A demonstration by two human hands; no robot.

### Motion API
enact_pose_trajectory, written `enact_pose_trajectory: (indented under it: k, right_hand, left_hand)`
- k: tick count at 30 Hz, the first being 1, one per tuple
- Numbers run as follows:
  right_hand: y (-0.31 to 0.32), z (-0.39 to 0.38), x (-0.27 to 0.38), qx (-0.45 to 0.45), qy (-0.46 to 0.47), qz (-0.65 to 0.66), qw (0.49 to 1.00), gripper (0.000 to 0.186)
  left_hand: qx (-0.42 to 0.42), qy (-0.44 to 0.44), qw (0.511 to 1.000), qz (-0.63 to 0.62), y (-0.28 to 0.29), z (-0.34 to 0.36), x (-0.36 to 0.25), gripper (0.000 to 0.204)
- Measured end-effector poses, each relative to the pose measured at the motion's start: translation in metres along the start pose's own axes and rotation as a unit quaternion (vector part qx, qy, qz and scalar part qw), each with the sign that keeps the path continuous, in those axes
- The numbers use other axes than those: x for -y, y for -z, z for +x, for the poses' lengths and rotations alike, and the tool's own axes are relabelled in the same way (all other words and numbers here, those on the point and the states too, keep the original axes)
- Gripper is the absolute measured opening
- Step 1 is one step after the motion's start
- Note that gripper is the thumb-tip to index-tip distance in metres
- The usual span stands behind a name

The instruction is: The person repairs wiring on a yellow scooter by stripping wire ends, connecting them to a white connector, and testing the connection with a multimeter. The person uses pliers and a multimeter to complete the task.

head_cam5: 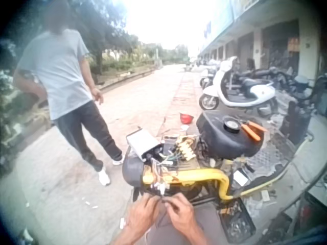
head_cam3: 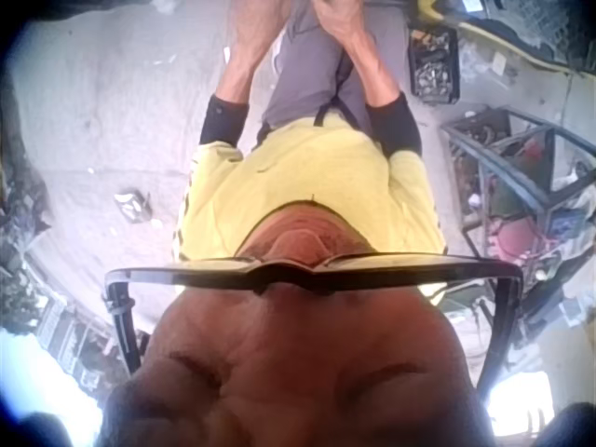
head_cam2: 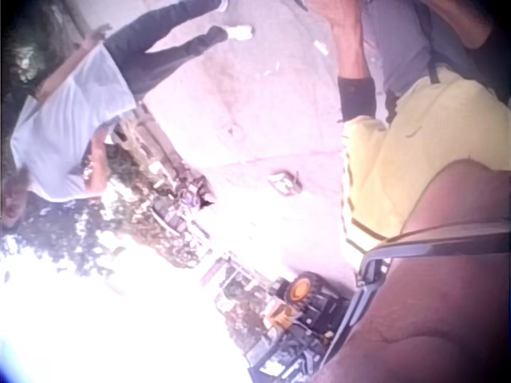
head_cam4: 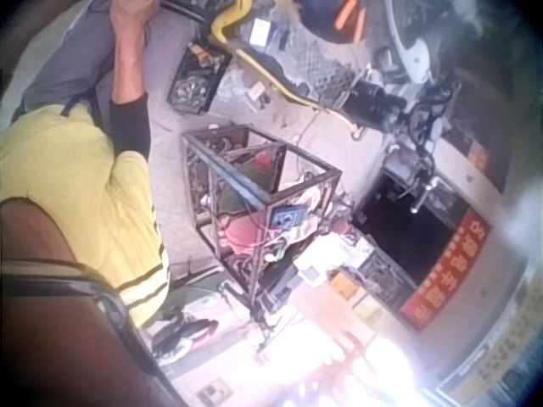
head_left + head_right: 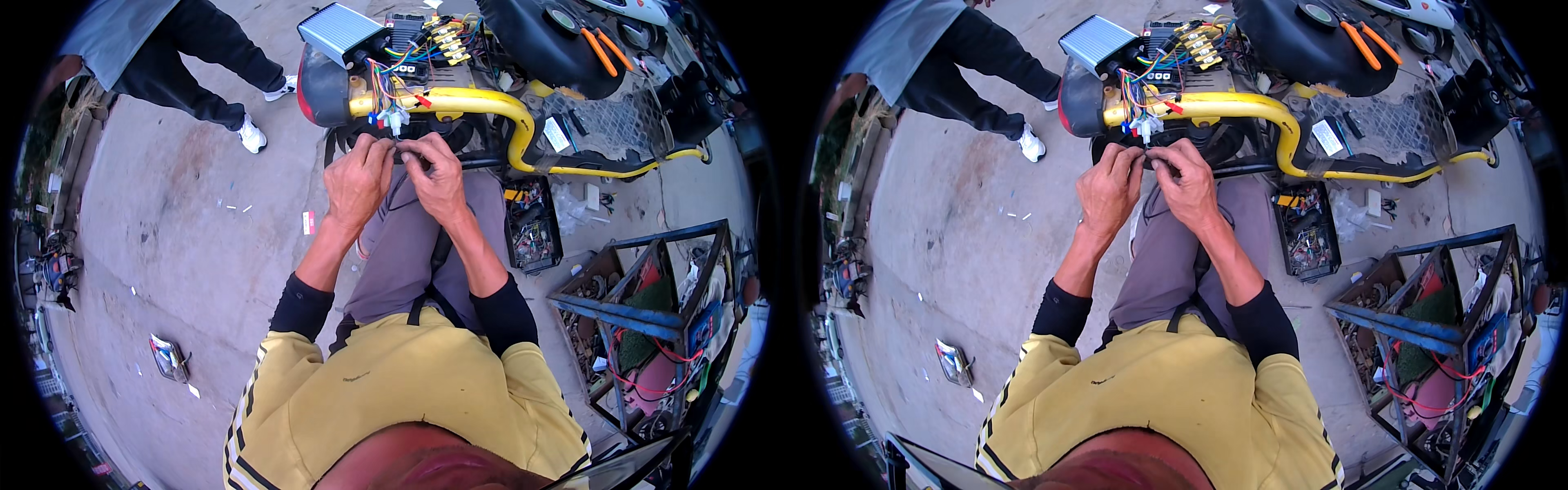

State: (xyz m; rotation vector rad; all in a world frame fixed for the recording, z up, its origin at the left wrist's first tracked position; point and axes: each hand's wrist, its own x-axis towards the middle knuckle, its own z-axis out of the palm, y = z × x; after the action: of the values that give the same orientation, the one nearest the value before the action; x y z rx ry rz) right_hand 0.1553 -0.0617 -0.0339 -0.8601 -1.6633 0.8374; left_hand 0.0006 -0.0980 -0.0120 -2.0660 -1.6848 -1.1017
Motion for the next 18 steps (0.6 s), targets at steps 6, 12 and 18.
enact_pose_trajectory:
  k: [6,12,18]
  right_hand:
    - [0.002,-0.001,-0.003,0.004,0.081,-0.112,0.99,0.025]
    - [0.0,-0.002,-0.003,-0.005,0.039,-0.048,0.998,0.027]
    - [0.001,-0.003,-0.002,0.017,0.012,-0.035,0.999,0.025]
  left_hand:
    - [0.149,0.369,0.78,-0.484,-0.016,-0.001,0.028,0.015]
    - [0.196,0.51,0.575,-0.609,0.002,0.009,0.021,0.016]
    - [0.073,0.126,0.981,-0.128,0.014,-0.004,0.003,0.023]
